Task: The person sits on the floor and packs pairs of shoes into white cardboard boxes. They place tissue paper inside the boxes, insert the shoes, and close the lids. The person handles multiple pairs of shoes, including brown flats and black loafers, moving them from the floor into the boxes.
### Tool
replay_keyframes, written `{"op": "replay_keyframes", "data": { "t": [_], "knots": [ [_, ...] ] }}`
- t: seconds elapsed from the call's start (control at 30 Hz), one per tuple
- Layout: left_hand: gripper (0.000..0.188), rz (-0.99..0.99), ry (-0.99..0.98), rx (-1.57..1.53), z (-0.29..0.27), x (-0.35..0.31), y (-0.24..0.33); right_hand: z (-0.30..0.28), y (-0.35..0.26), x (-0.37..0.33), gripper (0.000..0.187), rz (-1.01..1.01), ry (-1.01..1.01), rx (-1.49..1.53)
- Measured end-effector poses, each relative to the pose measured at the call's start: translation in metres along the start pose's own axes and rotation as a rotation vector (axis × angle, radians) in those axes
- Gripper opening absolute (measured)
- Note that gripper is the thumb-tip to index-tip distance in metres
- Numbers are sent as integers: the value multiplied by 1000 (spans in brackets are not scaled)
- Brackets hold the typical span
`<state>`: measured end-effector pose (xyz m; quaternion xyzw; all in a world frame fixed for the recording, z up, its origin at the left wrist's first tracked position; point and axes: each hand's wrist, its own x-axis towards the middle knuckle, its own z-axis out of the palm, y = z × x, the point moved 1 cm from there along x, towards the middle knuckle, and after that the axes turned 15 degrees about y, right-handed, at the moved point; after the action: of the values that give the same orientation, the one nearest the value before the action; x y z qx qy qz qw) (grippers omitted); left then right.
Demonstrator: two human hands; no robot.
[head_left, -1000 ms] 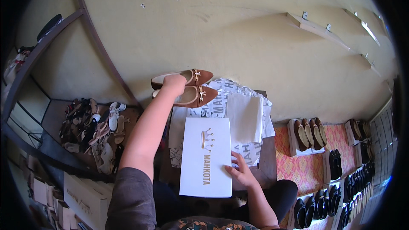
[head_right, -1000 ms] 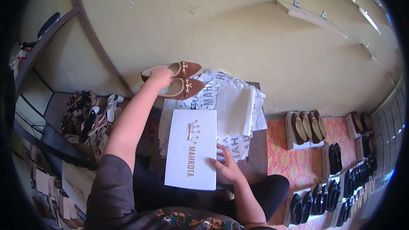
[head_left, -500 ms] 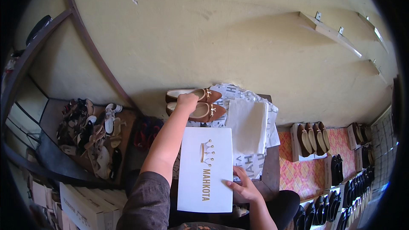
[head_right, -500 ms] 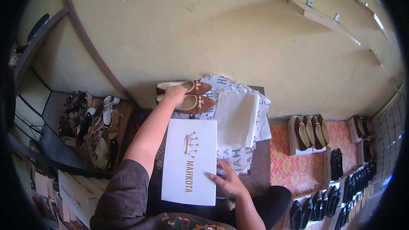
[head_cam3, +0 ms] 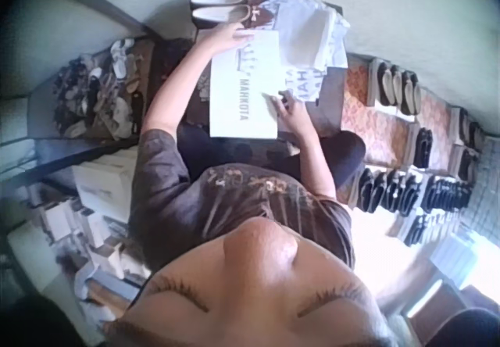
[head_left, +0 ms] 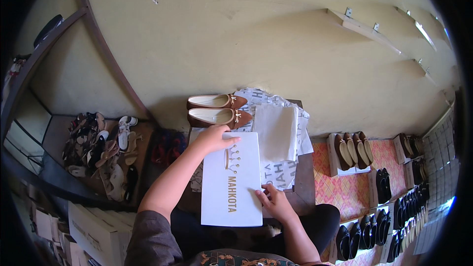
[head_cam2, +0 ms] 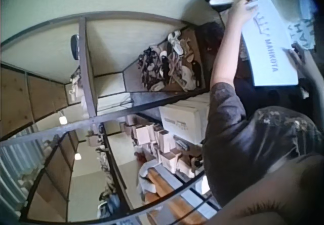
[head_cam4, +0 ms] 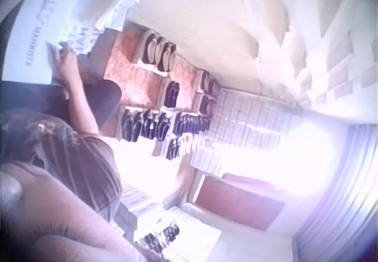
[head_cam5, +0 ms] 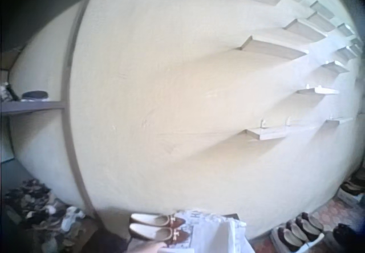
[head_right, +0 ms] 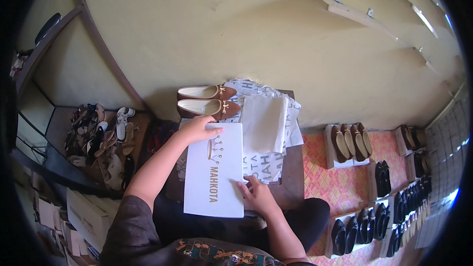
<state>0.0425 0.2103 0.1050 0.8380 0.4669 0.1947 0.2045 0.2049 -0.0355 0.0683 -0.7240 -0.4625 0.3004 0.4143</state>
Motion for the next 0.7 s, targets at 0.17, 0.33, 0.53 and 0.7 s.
{"op": "replay_keyframes", "data": {
  "t": [0.17, 0.33, 0.53, 0.7],
  "knots": [
    [59, -236, 217, -110, 6, -17, -27, -1, -7, -5, 50, 110, -48, 27],
    [55, -311, 296, -228, 13, -34, -39, -23, -9, -17, 102, 159, -528, -13],
    [50, -335, 362, -174, 1, -32, -56, -26, -12, -38, 116, -251, -534, 102],
    [47, -443, 519, -207, -51, -60, -40, -34, -9, -31, 90, -223, -342, 346]
  ]
}}
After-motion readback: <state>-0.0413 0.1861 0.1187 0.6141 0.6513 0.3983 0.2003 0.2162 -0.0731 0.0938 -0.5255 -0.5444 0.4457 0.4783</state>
